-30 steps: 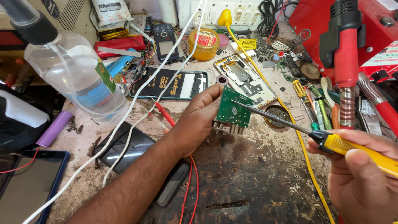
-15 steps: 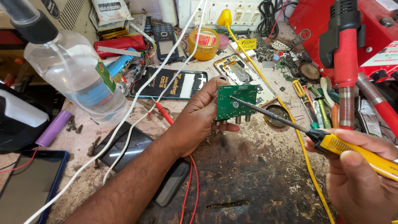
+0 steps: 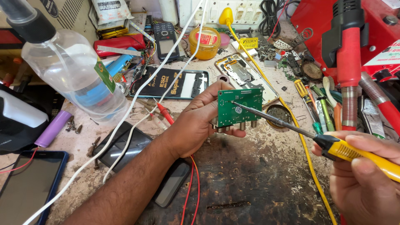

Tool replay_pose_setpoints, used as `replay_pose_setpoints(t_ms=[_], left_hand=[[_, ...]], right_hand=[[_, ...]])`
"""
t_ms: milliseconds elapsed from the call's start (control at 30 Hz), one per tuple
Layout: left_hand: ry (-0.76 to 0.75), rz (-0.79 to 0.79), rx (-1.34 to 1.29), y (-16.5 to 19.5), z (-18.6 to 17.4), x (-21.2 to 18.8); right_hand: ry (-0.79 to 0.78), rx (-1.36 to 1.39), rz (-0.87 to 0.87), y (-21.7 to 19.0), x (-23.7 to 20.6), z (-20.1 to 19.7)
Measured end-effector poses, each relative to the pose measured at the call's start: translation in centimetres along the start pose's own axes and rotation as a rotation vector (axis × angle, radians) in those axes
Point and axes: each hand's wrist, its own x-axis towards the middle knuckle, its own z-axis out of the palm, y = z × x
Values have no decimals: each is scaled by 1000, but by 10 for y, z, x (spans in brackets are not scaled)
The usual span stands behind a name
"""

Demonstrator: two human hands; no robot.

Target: The person holds a small green circuit board and uses a soldering iron to apply solder to several points on the board. They then use multimeter probes to test a small cylindrical component and the board itself. The person continues to solder additional points on the board.

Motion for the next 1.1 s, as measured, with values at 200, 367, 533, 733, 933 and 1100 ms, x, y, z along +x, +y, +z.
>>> replay_pose_setpoints(t_ms=[200,367,533,733,933,1100], left_hand=[[-26,28,-1,2,-2,0],[-39,4,-16,3,1,-2],[-10,-50,-15,7,4,-4],[-48,-16,-19,5,3,-4],[-51,-2,11,2,0,-3],[-14,0,129,6,-2,-1]], right_hand=[[-3,-6,-30,3,-1,-4],[2,-30,-46,3,-3,-5],[7,-31,-48,4,-3,-5],[5,-13,-44,4,-5,-8],[7,6,-33,5,-5,-13],[-4,6,-19,7,-4,-13]])
